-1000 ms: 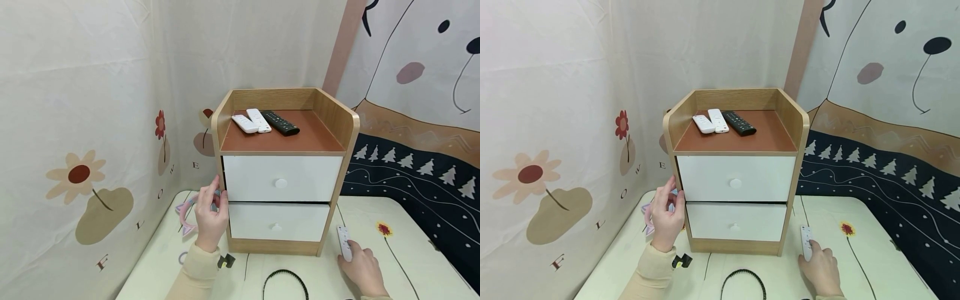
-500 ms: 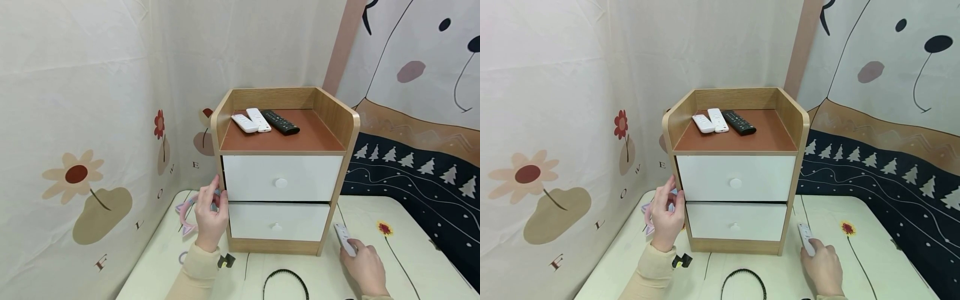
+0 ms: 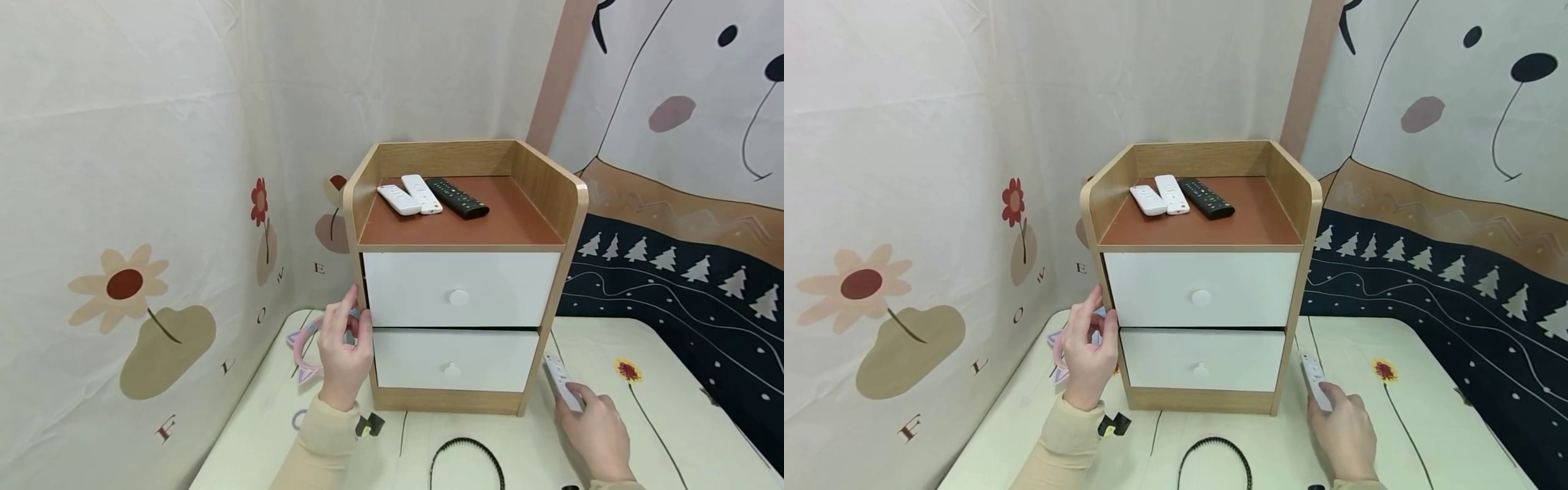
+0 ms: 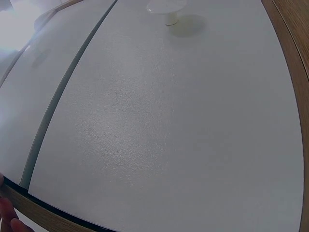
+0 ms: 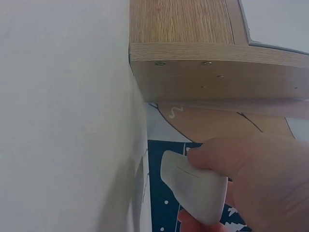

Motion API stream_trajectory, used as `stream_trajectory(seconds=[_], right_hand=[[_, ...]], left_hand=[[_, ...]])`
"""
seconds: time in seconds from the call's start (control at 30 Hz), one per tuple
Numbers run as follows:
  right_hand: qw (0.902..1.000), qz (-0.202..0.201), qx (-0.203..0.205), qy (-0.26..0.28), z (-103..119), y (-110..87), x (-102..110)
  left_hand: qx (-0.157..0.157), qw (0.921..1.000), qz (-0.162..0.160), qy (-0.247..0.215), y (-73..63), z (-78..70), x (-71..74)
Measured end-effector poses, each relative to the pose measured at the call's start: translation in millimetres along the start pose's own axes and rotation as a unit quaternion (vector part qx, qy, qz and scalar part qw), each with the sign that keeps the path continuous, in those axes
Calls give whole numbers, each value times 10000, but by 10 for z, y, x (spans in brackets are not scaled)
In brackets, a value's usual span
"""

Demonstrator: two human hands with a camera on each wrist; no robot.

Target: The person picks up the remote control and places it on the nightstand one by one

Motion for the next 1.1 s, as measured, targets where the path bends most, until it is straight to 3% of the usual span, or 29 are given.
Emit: stream_trajectory(seconds=[0.5,0.7,0.93,1.03,1.1], right_hand=[[9990,-339,191,201,63,-6,57],[9940,-944,359,417,190,-42,281],[9777,-1853,542,829,391,-151,529],[9609,-2381,766,1191,499,-195,645],[9440,-2782,1007,1457,567,-218,739]], left_hand=[[64,10000,-12,-37,3,-10,7],[90,9999,7,-95,3,-9,-21],[116,9999,31,-58,-10,-8,-19],[115,9999,13,-20,-13,-3,-7],[117,9999,17,-21,-16,1,-2]])
Point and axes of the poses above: each hand's wrist, its own y-axis towards the middle knuckle, its own x-axis out of the back of the hand, z = x × y, the point moved 2 cm from there along y, towards the middle knuckle, and after that the axes turned 1 degree about x, right-handed, at the moved point
